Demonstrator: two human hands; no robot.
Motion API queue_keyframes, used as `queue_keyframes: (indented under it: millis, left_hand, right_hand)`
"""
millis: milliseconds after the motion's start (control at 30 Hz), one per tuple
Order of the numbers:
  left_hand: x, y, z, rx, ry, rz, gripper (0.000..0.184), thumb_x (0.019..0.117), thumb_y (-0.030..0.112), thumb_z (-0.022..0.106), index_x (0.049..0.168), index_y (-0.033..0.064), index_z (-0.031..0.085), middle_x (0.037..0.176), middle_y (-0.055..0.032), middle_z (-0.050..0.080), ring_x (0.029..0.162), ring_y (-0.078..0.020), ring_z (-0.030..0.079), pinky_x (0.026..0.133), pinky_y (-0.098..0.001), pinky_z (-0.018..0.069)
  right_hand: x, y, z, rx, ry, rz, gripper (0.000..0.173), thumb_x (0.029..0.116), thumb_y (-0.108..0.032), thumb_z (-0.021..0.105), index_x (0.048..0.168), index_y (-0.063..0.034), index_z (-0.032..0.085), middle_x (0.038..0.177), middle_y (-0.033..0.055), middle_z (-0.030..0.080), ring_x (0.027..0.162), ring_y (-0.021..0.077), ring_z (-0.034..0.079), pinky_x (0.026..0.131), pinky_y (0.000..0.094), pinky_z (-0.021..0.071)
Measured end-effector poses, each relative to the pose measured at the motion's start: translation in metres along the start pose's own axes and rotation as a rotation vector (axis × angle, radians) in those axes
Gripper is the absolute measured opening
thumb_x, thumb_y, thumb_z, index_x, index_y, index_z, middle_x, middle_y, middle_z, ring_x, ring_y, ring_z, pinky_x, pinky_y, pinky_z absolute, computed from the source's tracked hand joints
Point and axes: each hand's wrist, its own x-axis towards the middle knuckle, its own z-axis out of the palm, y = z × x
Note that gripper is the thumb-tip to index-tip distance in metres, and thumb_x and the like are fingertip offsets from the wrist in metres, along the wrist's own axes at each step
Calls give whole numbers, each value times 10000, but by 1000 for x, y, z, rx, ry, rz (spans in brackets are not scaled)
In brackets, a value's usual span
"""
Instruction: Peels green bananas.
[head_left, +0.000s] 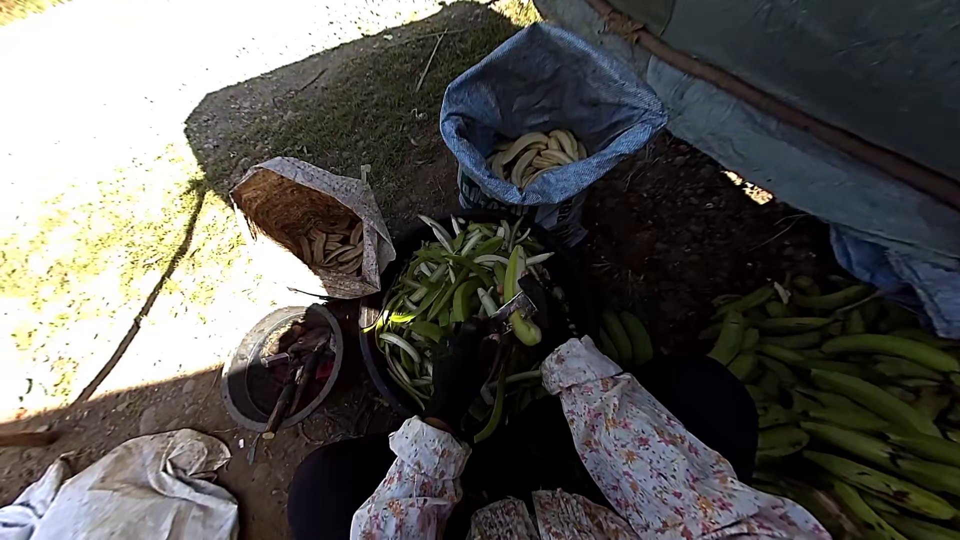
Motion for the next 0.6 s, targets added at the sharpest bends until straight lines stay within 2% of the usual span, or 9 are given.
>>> queue_keyframes:
  millis: [67, 167, 267, 333, 400, 433, 500, 533, 600]
  left_hand:
    - [33, -13, 0, 59, 180, 15, 513, 1002, 452, 556, 1359, 95, 648, 1272, -215, 651, 1170, -391, 628, 969, -607, 483]
    - [79, -23, -15, 52, 203, -68, 496, 1021, 474, 548, 1390, 146, 603, 1312, -223, 616, 1199, -424, 596, 962, -673, 458]
    - [77, -8, -19, -3, 145, -54, 472, 1013, 470, 549, 1373, 171, 614, 1275, -186, 637, 1156, -384, 620, 929, -646, 490]
    - [49, 1, -8, -24, 121, 35, 477, 1006, 459, 550, 1359, 151, 640, 1222, -163, 662, 1134, -338, 632, 946, -582, 500]
    - [20, 10, 3, 22, 81, 59, 514, 998, 452, 547, 1372, 112, 641, 1253, -188, 665, 1145, -361, 645, 951, -571, 510]
    - [8, 12, 8, 35, 56, 42, 528, 1000, 453, 537, 1385, 103, 628, 1270, -206, 647, 1150, -383, 634, 950, -582, 500]
    - [-8, 12, 16, 33, 106, 34, 527, 995, 435, 548, 1375, 79, 629, 1225, -234, 640, 1099, -414, 634, 906, -601, 500]
    - [-11, 10, 18, 50, 151, 31, 525, 987, 435, 554, 1362, 77, 638, 1191, -238, 647, 1064, -421, 645, 873, -602, 512]
    - [-9, 9, 17, 82, 187, 0, 511, 994, 428, 551, 1356, 78, 640, 1179, -238, 649, 1057, -426, 648, 859, -599, 518]
  right_hand:
    - [-13, 9, 2, -99, -134, 63, 424, 1130, -289, 298, 1264, -4, 582, 974, 88, 661, 824, 121, 649, 748, 296, 569]
    - [-31, 9, 2, -162, -262, 147, 397, 1105, -271, 315, 1321, -38, 553, 1019, 79, 673, 814, 140, 665, 710, 307, 578]
    - [-16, 5, -3, 14, -35, 117, 405, 1129, -283, 306, 1345, -41, 550, 1115, 120, 690, 903, 174, 684, 786, 350, 582]
    - [0, 1, -3, 90, 128, 17, 402, 1125, -286, 323, 1312, -20, 558, 1078, 128, 654, 909, 166, 652, 794, 352, 572]
    - [14, -4, -1, 114, 234, -85, 374, 1111, -308, 347, 1274, -40, 550, 1058, 109, 648, 910, 161, 650, 767, 352, 566]
    - [11, -14, 2, 34, 293, -95, 386, 1107, -330, 365, 1306, -54, 547, 1124, 118, 648, 982, 184, 648, 817, 376, 563]
    - [-9, -45, 11, -198, 372, -30, 457, 1118, -329, 386, 1445, -29, 495, 1391, 229, 557, 1269, 348, 542, 1048, 544, 443]
    - [-11, -49, 15, -296, 410, -20, 453, 1118, -307, 390, 1460, -22, 480, 1422, 250, 533, 1309, 385, 513, 1075, 574, 412]
    - [-1, -39, 20, -268, 497, -45, 480, 1107, -378, 393, 1461, -63, 473, 1382, 221, 559, 1259, 365, 538, 1029, 574, 439]
